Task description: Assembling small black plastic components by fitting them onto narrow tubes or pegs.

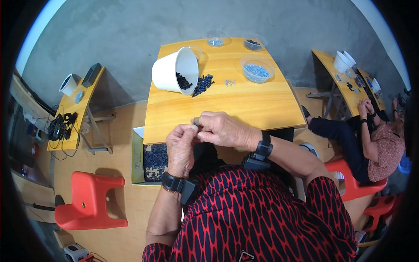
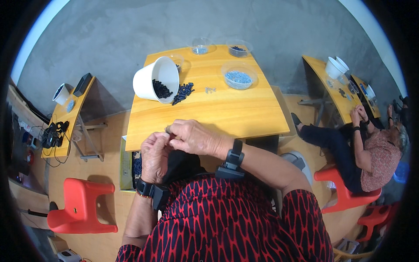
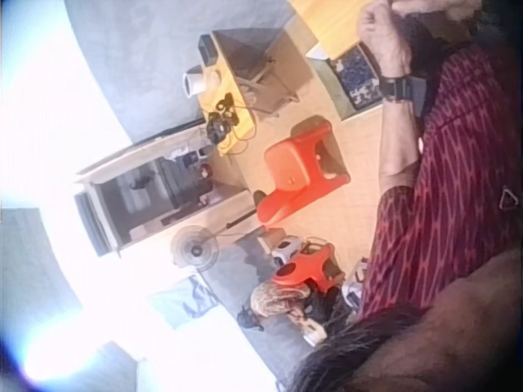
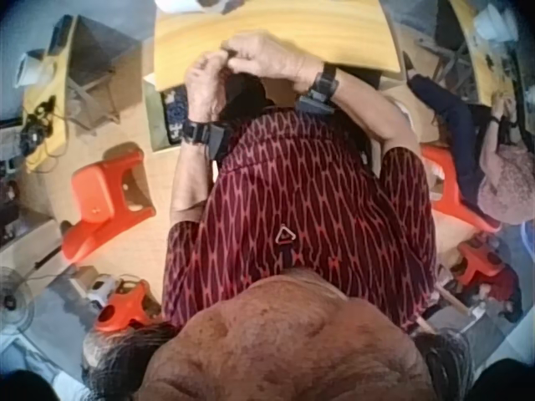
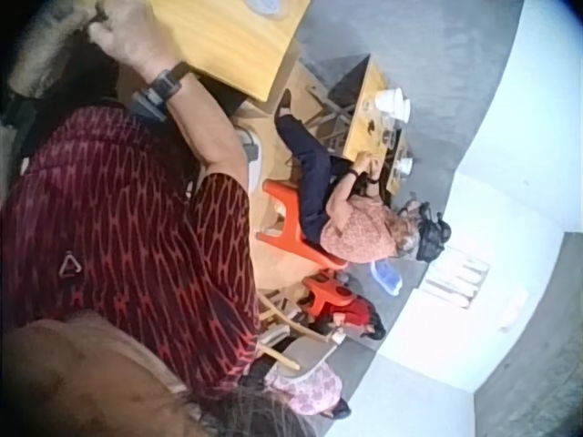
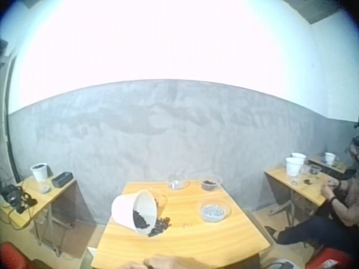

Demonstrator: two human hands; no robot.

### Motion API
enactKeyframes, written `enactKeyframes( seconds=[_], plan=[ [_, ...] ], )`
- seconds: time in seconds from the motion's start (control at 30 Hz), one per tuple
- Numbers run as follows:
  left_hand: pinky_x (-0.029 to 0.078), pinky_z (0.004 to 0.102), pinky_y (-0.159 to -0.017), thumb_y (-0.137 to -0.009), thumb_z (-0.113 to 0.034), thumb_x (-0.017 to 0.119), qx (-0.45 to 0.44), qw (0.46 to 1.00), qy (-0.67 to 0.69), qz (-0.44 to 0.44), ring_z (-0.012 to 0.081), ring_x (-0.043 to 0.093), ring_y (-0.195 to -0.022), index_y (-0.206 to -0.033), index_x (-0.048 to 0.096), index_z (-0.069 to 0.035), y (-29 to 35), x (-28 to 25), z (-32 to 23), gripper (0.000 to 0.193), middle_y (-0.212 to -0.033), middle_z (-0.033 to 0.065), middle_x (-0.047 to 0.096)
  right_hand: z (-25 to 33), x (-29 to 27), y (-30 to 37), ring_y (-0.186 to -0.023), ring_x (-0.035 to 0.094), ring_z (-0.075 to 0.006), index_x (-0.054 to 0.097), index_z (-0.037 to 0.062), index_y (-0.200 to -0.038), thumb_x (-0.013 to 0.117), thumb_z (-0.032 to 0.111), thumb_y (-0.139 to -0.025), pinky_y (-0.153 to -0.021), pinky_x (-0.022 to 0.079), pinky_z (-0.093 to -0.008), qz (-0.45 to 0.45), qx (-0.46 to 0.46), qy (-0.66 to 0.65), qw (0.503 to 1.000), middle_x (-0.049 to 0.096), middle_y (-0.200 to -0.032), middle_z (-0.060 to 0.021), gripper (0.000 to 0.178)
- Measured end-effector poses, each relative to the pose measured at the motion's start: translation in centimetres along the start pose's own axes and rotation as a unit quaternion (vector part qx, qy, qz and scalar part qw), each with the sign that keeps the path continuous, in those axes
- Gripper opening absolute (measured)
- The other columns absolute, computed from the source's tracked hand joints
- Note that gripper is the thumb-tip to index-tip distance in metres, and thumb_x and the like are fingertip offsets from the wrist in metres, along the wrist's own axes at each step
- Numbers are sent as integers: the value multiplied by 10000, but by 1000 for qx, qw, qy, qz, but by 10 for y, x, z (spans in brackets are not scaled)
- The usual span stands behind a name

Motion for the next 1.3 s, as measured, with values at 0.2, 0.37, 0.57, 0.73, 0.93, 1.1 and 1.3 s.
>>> enactKeyframes(
  seconds=[0.2,0.37,0.57,0.73,0.93,1.1,1.3],
  plan=[
    [443,230,-599,-894,-43,652,252,893,-74,-366,65,515,-643,-903,597,-73,-27,-82,-43,64,-774,6,585,-107,-22,3,-857,631,-396,621,-46,-985,624,115,-843,-784,510,-460,-112,159,82,977,627,-877,-220,215],
    [476,302,-618,-868,-47,657,161,869,-48,-465,137,563,-693,-893,590,-5,-32,-179,-31,83,-832,60,605,-108,-33,-33,-966,640,-406,652,-37,-1077,608,87,-848,-843,511,-433,-43,205,128,969,654,-999,-267,264],
    [510,377,-699,-821,-25,674,96,848,-45,-519,211,605,-776,-968,564,66,-39,-189,-1,206,-918,130,621,-132,-24,-48,-976,643,-408,670,-21,-1085,596,80,-859,-868,503,-458,-67,181,134,972,668,-992,-265,258],
    [509,372,-765,-813,-19,685,121,852,-39,-508,217,611,-849,-1067,529,82,-41,-175,-1,315,-1010,152,624,-138,-20,-44,-954,632,-418,687,-9,-974,592,67,-848,-857,498,-482,-43,177,195,964,667,-964,-244,175],
    [509,380,-717,-819,-55,683,137,877,-75,-454,218,573,-754,-1045,512,12,-44,-177,3,292,-911,110,584,-131,-29,-31,-920,637,-423,695,-18,-941,581,49,-849,-848,507,-476,-46,147,206,966,666,-919,-250,160],
    [436,361,-952,-870,-42,648,183,818,-177,-516,219,526,-1060,-1308,417,41,-37,-143,-14,503,-1169,129,526,-134,-45,-16,-943,653,-404,703,-14,-1013,586,39,-859,-863,516,-427,-122,181,92,972,684,-962,-241,201],
    [464,329,-889,-860,-14,646,268,866,-202,-370,181,543,-970,-1231,527,43,-30,-102,-18,394,-1091,100,562,-137,-42,-16,-917,674,-342,697,-31,-1001,617,40,-861,-832,529,-372,-140,207,50,967,684,-961,-217,177]
  ],
)
Point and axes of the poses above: each hand's wrist, its own y-axis away from the middle knuckle, its own x-axis out of the palm, z = x × y, the point moved 2 cm from there along -y, towards the middle knuckle
